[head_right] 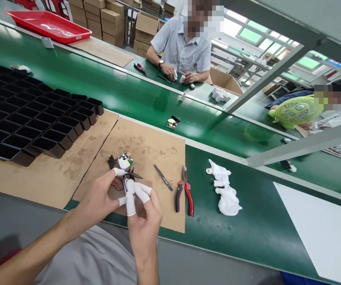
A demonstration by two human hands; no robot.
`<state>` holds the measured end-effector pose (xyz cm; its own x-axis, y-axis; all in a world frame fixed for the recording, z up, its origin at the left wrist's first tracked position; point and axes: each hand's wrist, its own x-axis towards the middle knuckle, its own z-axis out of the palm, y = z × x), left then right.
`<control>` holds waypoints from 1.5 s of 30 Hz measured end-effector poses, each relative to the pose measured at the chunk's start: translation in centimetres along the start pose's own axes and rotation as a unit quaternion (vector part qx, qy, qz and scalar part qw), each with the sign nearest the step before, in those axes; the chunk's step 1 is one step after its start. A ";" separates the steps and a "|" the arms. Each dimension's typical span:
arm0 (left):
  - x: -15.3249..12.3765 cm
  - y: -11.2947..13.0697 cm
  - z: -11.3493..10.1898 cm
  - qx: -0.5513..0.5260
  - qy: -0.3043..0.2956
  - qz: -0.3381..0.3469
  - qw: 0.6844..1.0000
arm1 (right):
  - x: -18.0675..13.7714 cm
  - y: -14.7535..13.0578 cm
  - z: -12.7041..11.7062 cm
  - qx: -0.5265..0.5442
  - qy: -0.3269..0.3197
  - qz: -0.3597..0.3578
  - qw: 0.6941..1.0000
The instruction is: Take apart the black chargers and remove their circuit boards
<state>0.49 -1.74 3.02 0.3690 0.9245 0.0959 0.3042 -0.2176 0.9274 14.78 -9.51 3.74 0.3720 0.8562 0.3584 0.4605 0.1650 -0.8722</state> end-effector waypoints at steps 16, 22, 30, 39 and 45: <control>0.3 0.5 -1.1 -0.080 -0.063 -0.008 0.995 | 1.7 -0.1 -1.1 0.057 -0.083 0.095 0.990; 0.0 0.3 -0.4 -0.103 -0.038 -0.025 0.994 | -0.1 1.4 -1.4 0.006 0.022 0.032 0.999; 0.3 1.3 -1.1 -0.066 -0.067 -0.004 0.996 | -2.0 1.6 0.1 -0.179 0.022 -0.179 0.967; 0.2 0.3 -0.3 -0.041 -0.036 -0.015 0.998 | -2.4 1.7 0.3 -0.192 0.056 -0.181 0.963; 0.2 0.7 -0.8 -0.071 -0.056 0.020 0.996 | -2.0 1.5 0.3 -0.126 0.041 -0.122 0.984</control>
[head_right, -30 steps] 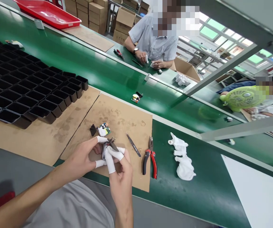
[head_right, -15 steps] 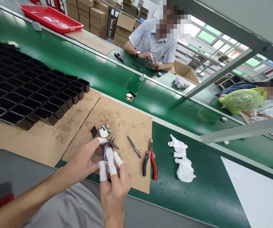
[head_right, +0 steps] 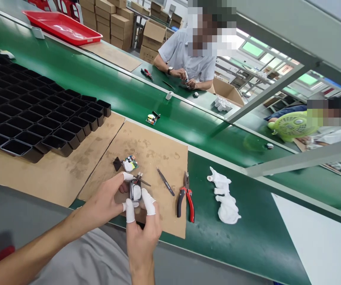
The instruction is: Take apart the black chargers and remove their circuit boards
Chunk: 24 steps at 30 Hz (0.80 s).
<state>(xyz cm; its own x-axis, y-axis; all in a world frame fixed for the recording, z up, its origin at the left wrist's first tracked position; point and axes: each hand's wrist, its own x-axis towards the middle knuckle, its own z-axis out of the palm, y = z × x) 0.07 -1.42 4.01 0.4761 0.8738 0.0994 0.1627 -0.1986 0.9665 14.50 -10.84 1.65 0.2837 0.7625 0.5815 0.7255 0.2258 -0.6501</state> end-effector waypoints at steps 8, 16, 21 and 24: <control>-0.1 -0.1 0.0 0.009 -0.013 0.006 1.000 | -0.2 0.4 -0.1 0.040 -0.020 0.018 0.999; -0.3 -0.1 -0.1 -0.001 -0.051 0.004 0.999 | 3.4 0.6 -2.3 0.042 -0.042 0.030 0.998; -0.4 0.2 0.1 0.006 -0.040 -0.015 0.999 | 4.4 -0.5 -3.0 -0.004 -0.039 -0.084 0.996; -0.3 0.4 0.1 0.004 -0.035 -0.021 0.999 | 3.5 -1.2 -2.8 -0.026 -0.042 -0.086 0.995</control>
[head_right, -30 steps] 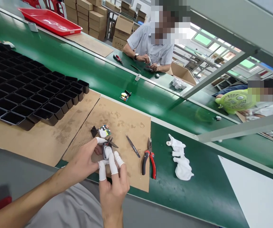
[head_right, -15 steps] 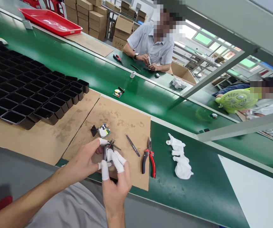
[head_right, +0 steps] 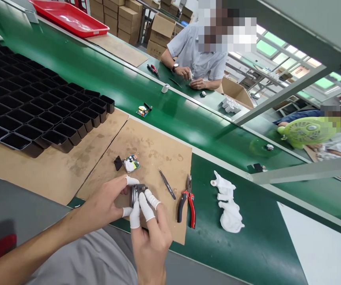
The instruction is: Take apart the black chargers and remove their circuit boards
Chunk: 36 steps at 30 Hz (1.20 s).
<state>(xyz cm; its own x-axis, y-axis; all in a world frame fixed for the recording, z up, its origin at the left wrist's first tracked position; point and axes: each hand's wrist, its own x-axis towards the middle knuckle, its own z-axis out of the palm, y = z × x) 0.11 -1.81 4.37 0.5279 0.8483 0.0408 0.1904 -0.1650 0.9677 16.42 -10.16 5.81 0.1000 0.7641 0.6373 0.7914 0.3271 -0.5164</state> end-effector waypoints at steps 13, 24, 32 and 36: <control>0.3 0.8 -0.4 -0.011 -0.027 -0.012 1.000 | -1.4 0.0 0.4 -0.063 -0.022 -0.038 0.997; -0.5 0.8 0.8 0.024 0.067 0.004 0.997 | -0.2 -1.5 -1.6 -0.072 -0.061 -0.059 0.994; -0.2 1.1 2.0 0.035 0.082 -0.039 0.995 | -0.9 -0.6 -1.0 -0.058 -0.097 -0.045 0.993; -0.3 1.0 2.0 0.041 0.087 -0.005 0.995 | -1.7 0.0 -1.3 -0.081 -0.111 -0.062 0.989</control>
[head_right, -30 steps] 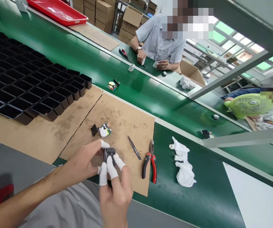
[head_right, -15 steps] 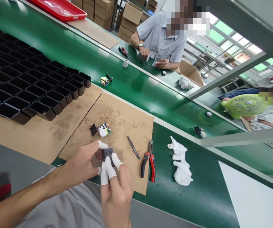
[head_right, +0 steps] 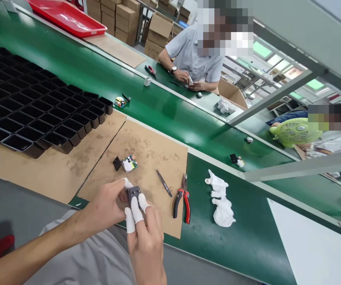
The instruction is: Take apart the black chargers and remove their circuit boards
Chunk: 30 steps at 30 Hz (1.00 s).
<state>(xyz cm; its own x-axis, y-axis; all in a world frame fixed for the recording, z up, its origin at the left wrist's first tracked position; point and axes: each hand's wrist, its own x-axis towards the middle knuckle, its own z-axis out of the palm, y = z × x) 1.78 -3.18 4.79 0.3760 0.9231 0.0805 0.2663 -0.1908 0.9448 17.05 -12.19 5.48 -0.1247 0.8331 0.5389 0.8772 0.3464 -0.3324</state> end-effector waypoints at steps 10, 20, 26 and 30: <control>-2.0 -0.2 0.1 0.040 -0.017 0.019 0.999 | -0.6 0.1 -1.5 -0.022 0.043 -0.056 0.997; -2.3 0.5 -0.1 0.073 -0.003 0.074 0.995 | -1.3 0.4 -1.6 0.028 0.064 -0.051 0.996; -2.6 0.6 0.2 0.087 -0.009 0.083 0.993 | -1.8 0.8 -1.3 0.036 0.074 -0.051 0.995; -2.2 -1.3 1.1 0.102 -0.054 0.024 0.993 | -2.3 1.8 1.1 0.028 0.043 -0.045 0.998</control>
<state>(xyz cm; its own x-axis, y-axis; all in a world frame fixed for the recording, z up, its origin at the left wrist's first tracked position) 1.58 -5.30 3.03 0.4830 0.8720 0.0793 0.4156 -0.3080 0.8558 18.43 -13.00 2.73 -0.1599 0.7582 0.6322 0.8368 0.4438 -0.3207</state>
